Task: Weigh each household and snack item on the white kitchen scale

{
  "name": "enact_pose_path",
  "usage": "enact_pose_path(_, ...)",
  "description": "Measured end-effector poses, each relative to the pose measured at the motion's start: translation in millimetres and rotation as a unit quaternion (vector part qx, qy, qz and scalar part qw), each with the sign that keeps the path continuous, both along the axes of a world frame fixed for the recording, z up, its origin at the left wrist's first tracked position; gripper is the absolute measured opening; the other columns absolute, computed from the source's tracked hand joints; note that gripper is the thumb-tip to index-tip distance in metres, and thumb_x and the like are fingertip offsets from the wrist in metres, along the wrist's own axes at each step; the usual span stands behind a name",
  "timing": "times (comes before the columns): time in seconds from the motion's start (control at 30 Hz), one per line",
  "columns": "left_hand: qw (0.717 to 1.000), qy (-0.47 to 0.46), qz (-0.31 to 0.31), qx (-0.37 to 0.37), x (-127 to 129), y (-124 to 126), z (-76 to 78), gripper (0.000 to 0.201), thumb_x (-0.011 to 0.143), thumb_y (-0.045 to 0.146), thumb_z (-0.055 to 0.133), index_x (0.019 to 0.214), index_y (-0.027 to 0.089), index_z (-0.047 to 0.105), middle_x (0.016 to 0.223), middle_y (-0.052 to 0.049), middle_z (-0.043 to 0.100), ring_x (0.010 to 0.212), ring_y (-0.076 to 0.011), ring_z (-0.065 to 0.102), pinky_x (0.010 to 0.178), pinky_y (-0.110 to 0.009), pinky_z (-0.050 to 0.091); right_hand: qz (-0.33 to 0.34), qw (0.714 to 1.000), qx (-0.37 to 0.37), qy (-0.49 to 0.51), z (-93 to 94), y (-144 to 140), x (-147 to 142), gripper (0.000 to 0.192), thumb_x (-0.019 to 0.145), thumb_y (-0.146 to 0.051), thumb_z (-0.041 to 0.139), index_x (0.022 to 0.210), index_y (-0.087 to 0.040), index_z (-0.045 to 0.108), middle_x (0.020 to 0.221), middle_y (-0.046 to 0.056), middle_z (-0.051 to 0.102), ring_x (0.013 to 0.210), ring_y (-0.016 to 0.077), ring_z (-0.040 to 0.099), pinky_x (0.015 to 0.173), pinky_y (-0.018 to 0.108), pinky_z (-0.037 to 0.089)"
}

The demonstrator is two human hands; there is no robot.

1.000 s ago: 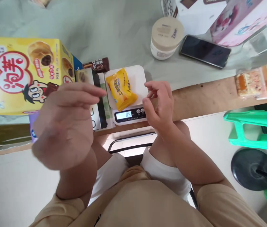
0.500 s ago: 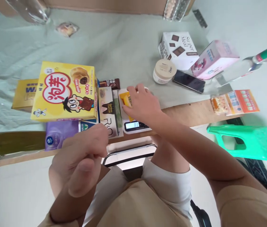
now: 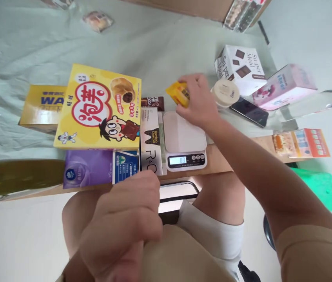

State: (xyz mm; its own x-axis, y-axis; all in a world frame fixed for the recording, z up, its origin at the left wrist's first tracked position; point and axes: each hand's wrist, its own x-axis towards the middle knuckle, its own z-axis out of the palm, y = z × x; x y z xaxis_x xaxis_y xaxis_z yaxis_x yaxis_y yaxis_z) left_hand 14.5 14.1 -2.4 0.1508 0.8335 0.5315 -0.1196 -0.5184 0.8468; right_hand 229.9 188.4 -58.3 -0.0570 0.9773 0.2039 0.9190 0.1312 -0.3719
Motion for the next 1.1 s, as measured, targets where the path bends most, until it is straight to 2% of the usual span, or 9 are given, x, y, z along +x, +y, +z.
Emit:
enact_pose_path(0.1,0.998,-0.060,0.009,-0.013,6.0,5.0,-5.2,0.054,0.112,0.044,0.044,0.065,0.019,0.032,0.052,0.004,0.024,0.049,-0.0096,0.021,0.054,-0.037,0.018,0.078,0.997,-0.004,0.015,-6.8,49.2,-14.0,0.075,0.069,-0.017,0.080,0.141,-0.030,0.060,0.149,0.012,0.060,0.141,0.0311,0.057,0.114,0.049,0.060)
enact_pose_path(0.23,0.987,0.063,-0.148,-0.016,-13.2,18.6,-16.7,0.052,0.112,0.041,0.044,0.064,0.021,0.044,0.054,0.000,0.044,0.050,-0.0120,0.038,0.050,-0.037,0.035,0.121,0.991,-0.008,0.051,-14.7,99.8,-41.6,0.077,0.072,-0.017,0.078,0.144,-0.033,0.056,0.154,0.007,0.061,0.147,0.0277,0.057,0.117,0.046,0.060)
enact_pose_path(0.33,0.973,0.120,-0.192,-0.046,-25.6,25.4,-28.4,0.049,0.107,0.047,0.055,0.064,0.024,0.054,0.057,-0.003,0.051,0.053,-0.0164,0.050,0.048,-0.037,0.041,0.179,0.981,-0.044,0.069,-17.0,115.0,-53.7,0.077,0.072,-0.023,0.081,0.145,-0.031,0.057,0.156,0.004,0.060,0.147,0.0270,0.059,0.119,0.043,0.059)
enact_pose_path(0.43,0.969,0.106,-0.219,-0.051,-25.1,26.3,-36.9,0.044,0.106,0.042,0.059,0.065,0.025,0.055,0.054,-0.002,0.050,0.050,-0.0167,0.049,0.045,-0.038,0.040,0.240,0.964,-0.089,0.074,-17.4,111.5,-60.3,0.082,0.072,-0.021,0.082,0.149,-0.028,0.057,0.164,0.006,0.054,0.150,0.0259,0.057,0.120,0.041,0.058)
enact_pose_path(0.53,0.965,0.076,-0.248,-0.044,-19.5,26.2,-37.7,0.043,0.109,0.038,0.050,0.069,0.024,0.055,0.053,-0.001,0.051,0.047,-0.0152,0.046,0.047,-0.037,0.042,0.262,0.952,-0.120,0.099,-19.3,102.5,-64.0,0.083,0.070,-0.018,0.083,0.149,-0.026,0.058,0.165,0.009,0.054,0.147,0.0254,0.059,0.119,0.042,0.060)
enact_pose_path(0.63,0.966,0.070,-0.245,-0.040,-15.2,27.9,-32.0,0.045,0.112,0.039,0.045,0.071,0.023,0.052,0.054,0.000,0.051,0.049,-0.0137,0.045,0.051,-0.036,0.043,0.234,0.949,-0.137,0.158,-22.3,98.4,-63.3,0.076,0.072,-0.022,0.085,0.144,-0.026,0.062,0.158,0.009,0.062,0.130,0.0234,0.070,0.111,0.042,0.064)
enact_pose_path(0.73,0.968,0.073,-0.236,-0.035,-11.8,29.2,-24.3,0.046,0.114,0.037,0.041,0.071,0.021,0.050,0.056,0.001,0.051,0.052,-0.0119,0.045,0.055,-0.034,0.042,0.189,0.955,-0.141,0.180,-23.9,97.9,-57.9,0.060,0.082,-0.019,0.074,0.141,-0.027,0.062,0.147,0.006,0.071,0.117,0.0186,0.074,0.106,0.039,0.064)
enact_pose_path(0.93,0.979,0.078,-0.186,-0.004,-3.6,23.3,-15.8,0.044,0.113,0.035,0.040,0.072,0.020,0.047,0.058,0.002,0.046,0.055,-0.0114,0.041,0.056,-0.035,0.037,0.180,0.961,-0.179,0.115,-18.7,92.0,-55.1,0.060,0.088,-0.004,0.050,0.146,-0.020,0.057,0.139,0.006,0.076,0.131,0.0184,0.070,0.121,0.042,0.053)
enact_pose_path(1.1,0.992,0.033,-0.117,-0.034,7.8,12.8,-13.9,0.048,0.113,0.044,0.039,0.072,0.020,0.042,0.055,0.003,0.040,0.050,-0.0106,0.034,0.055,-0.036,0.028,0.146,0.984,-0.072,0.078,-1.6,53.1,-44.3,0.053,0.100,-0.028,0.055,0.152,-0.015,0.050,0.152,0.012,0.068,0.141,0.0253,0.064,0.127,0.049,0.048)
